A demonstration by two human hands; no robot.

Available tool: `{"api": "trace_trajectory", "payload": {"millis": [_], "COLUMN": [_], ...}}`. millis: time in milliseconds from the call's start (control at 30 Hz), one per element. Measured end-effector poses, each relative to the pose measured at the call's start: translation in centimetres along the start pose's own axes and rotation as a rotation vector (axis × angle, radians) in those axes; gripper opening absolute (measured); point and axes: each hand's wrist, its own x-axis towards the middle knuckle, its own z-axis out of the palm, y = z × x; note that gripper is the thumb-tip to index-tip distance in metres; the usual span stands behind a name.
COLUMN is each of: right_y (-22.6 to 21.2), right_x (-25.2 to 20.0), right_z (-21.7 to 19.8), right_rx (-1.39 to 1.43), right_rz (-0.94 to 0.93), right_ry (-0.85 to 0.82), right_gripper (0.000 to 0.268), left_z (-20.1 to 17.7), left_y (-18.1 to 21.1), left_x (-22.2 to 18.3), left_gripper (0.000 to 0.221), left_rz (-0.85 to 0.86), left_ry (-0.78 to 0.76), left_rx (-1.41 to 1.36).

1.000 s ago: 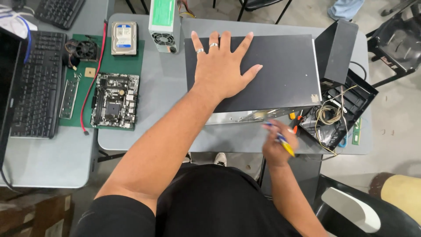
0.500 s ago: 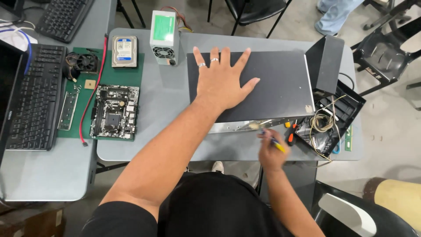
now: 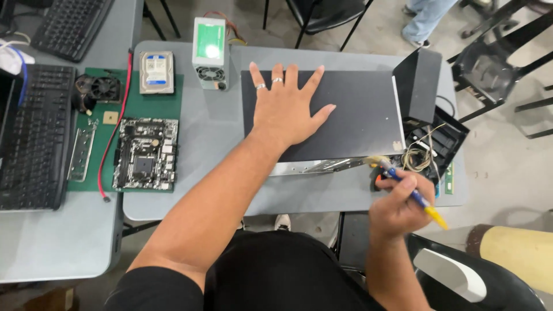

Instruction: Cleaning the internal and external parts of a computer chassis using a brush to remove dust.

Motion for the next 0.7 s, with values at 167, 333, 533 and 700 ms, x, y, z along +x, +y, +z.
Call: {"api": "trace_trajectory", "payload": {"millis": [167,333,533,700], "right_y": [3.2,4.4,6.9,5.1], "right_x": [-5.0,-9.4,-9.8,-6.7], "right_z": [1.6,3.9,5.5,3.6], "right_rx": [-0.051,-0.362,-0.251,-0.2], "right_rz": [0.096,0.305,0.821,0.503], "right_ry": [0.028,-0.348,-0.687,-0.326], "right_gripper": [0.03,0.02,0.028,0.031], "left_z": [-0.1,-0.1,-0.5,-0.2], "left_y": [-0.5,-1.3,-1.7,-2.5], "left_x": [0.2,0.5,0.1,0.5], "left_gripper": [0.064,0.065,0.064,0.065], "left_rz": [0.013,0.01,0.037,0.072], "left_ry": [-0.012,0.005,-0.039,-0.018], "left_rx": [-0.011,0.006,-0.025,-0.031]}}
